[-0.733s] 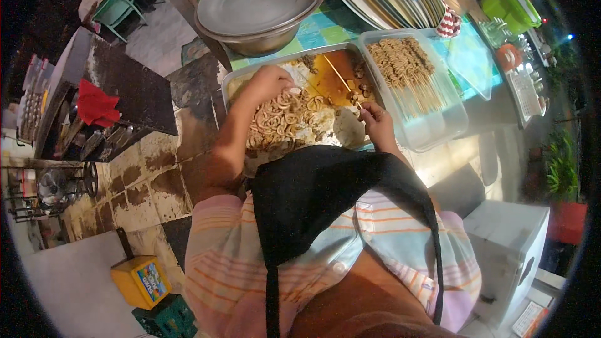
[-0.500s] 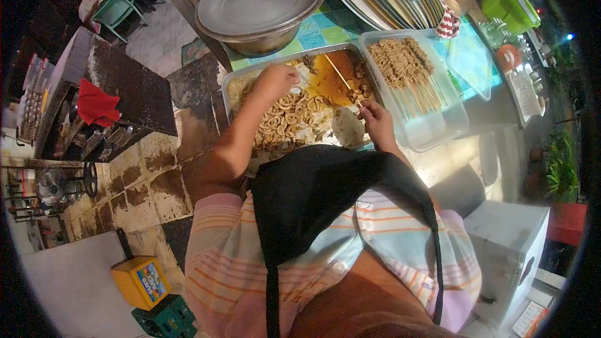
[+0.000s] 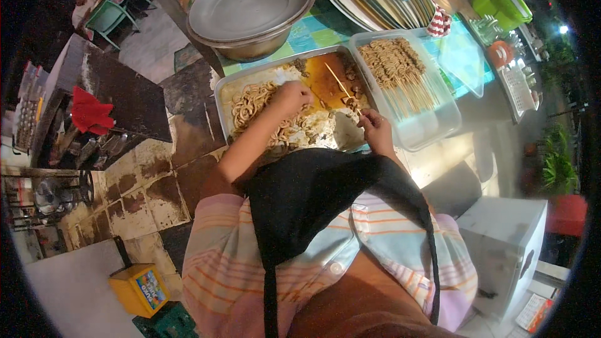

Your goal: The person skewers pieces of cooked food from a tray onto wooden sticks, handling each piece by hand and placing the completed skewers on a separate pile.

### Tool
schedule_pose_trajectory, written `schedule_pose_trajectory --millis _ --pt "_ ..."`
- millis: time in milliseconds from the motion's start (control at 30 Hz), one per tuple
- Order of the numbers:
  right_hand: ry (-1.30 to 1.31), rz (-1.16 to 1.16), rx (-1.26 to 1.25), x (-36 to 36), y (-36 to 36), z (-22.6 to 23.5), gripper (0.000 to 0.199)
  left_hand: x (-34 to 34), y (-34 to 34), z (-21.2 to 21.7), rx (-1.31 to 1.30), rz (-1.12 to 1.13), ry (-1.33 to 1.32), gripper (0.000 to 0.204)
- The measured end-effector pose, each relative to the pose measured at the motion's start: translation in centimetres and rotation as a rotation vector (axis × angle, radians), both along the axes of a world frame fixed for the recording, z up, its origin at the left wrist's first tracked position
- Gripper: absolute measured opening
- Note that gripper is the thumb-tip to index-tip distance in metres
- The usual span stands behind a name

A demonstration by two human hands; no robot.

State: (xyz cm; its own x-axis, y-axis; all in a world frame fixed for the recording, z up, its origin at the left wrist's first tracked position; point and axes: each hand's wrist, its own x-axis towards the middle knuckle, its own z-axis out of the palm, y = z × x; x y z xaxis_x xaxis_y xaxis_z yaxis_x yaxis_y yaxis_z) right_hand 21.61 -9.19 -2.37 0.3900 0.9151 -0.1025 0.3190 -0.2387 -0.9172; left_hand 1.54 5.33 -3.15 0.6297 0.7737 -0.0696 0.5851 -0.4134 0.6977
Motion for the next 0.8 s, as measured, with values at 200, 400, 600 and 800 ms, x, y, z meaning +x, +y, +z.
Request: schedule_pose_trajectory --millis 200,400,600,800 --pt "-0.173 0.124 0.148 -2.0 0.1 1.1 0.018 -1.9 0.8 2.2 -0.770 0.374 -0.852 0.018" --pt "-0.420 0.168 0.255 -3.1 0.2 3.7 0.016 -2.0 0.5 3.6 -0.968 0.407 -1.098 0.013" --pt "-0.432 0.144 0.263 -3.2 0.1 3.7 0.015 -2.1 0.0 3.7 -0.983 0.329 -1.133 0.015" --pt "-0.410 0.129 0.242 -3.2 0.0 3.7 0.020 -2.2 -0.1 3.1 -0.966 0.302 -1.137 0.018"
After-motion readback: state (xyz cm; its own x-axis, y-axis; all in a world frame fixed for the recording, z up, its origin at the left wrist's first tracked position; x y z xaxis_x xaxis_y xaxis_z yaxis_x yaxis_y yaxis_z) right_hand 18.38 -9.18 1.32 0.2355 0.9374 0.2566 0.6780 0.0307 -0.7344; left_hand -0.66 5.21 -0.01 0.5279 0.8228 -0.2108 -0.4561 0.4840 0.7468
